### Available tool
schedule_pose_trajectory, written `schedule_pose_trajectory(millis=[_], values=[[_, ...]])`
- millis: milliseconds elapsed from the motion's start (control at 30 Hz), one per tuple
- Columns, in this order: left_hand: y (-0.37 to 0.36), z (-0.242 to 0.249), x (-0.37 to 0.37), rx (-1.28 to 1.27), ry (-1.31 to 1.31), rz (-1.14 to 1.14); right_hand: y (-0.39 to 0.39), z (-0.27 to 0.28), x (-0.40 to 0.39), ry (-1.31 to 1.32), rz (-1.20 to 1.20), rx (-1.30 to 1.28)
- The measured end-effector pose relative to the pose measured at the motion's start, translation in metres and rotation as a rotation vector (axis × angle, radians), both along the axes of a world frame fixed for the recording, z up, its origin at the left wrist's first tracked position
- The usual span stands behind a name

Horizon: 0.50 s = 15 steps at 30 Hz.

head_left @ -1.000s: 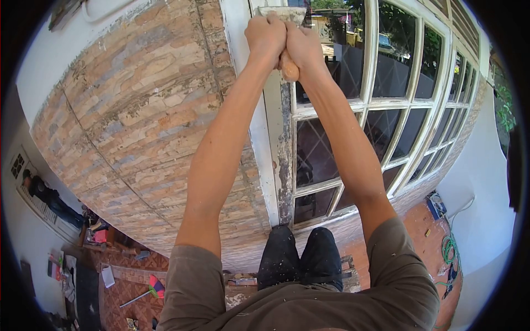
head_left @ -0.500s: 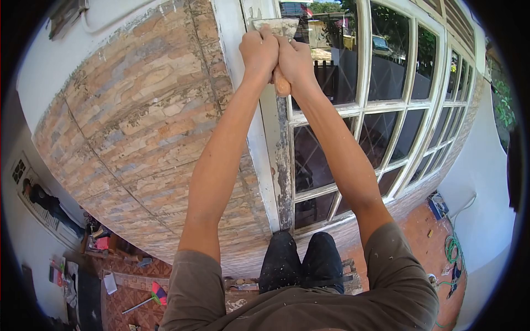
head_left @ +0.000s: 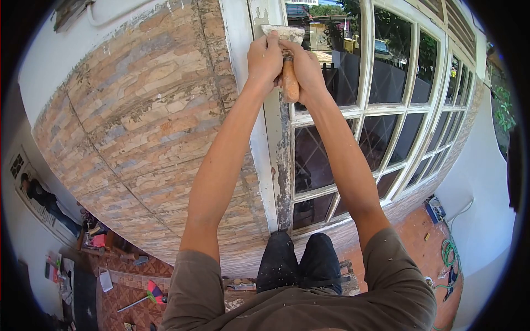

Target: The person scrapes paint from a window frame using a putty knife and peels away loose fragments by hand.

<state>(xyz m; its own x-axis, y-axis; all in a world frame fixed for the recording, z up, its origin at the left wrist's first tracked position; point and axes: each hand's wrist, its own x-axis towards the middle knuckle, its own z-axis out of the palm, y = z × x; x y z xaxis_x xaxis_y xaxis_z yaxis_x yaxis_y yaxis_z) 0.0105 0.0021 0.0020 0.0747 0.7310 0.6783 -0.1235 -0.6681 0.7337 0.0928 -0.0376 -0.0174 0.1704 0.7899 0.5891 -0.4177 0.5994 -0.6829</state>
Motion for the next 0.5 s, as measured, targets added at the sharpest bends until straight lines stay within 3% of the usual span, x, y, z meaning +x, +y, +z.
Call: schedule_pose_trajectory(millis=[33,100,200,500], values=[[-0.004,0.000,-0.003,0.000,-0.003,0.001,-0.002,0.001,-0.001,0.016,0.007,-0.025],[-0.013,0.003,-0.010,-0.169,-0.025,-0.207,0.005,0.001,0.002,0.014,0.051,-0.030],[-0.017,0.006,-0.015,-0.174,-0.021,-0.273,0.008,0.001,0.005,-0.004,0.084,-0.024],[-0.011,0.012,-0.007,-0.141,-0.006,-0.270,0.016,0.009,-0.004,0.096,-0.047,0.078]])
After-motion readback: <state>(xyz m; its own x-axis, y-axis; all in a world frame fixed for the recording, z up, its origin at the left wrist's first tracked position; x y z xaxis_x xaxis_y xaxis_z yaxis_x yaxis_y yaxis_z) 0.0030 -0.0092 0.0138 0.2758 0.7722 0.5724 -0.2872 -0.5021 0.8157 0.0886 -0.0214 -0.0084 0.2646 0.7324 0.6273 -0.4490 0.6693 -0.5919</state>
